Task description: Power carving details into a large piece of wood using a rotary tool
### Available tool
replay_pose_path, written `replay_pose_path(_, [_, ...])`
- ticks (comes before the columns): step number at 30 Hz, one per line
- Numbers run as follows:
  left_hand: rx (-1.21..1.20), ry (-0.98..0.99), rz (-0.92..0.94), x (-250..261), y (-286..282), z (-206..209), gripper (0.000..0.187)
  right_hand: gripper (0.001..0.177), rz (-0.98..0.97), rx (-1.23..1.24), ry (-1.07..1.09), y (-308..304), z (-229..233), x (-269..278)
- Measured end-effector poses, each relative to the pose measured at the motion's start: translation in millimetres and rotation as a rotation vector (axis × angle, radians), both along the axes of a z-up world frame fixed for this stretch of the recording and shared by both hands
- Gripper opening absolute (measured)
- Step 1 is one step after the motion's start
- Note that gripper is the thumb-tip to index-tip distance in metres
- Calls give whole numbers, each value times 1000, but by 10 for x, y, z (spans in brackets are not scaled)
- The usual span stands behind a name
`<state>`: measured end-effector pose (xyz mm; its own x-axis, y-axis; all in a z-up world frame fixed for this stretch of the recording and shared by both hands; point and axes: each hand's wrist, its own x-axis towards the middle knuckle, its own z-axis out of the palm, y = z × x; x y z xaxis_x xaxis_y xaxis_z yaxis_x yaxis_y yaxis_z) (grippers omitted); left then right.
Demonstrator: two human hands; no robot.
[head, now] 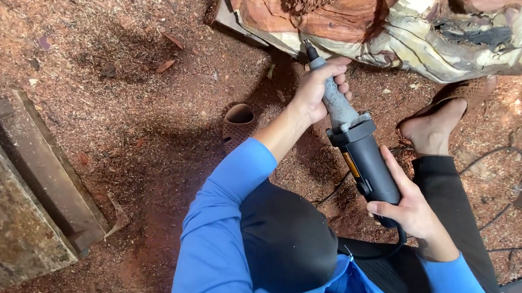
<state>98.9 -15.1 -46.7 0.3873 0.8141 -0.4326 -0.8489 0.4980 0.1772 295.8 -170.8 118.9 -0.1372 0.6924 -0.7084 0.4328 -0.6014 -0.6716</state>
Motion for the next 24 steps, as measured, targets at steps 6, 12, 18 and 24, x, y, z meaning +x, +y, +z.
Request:
replay_pose_path(6, [18, -50, 7, -15, 40, -50, 30, 121, -5, 0, 50, 65, 10, -40])
replay_pose_path(12, [-67, 17, 77, 114, 51, -209, 30, 117, -40, 33, 62, 102, -111, 13])
replay_pose_path(18, [-54, 12, 84, 101, 67, -200, 30, 118, -26, 41, 44, 115, -94, -23])
replay_pose_path(24, [-58, 14, 90, 107, 57, -235, 33, 118, -27, 39, 36, 111, -115, -10])
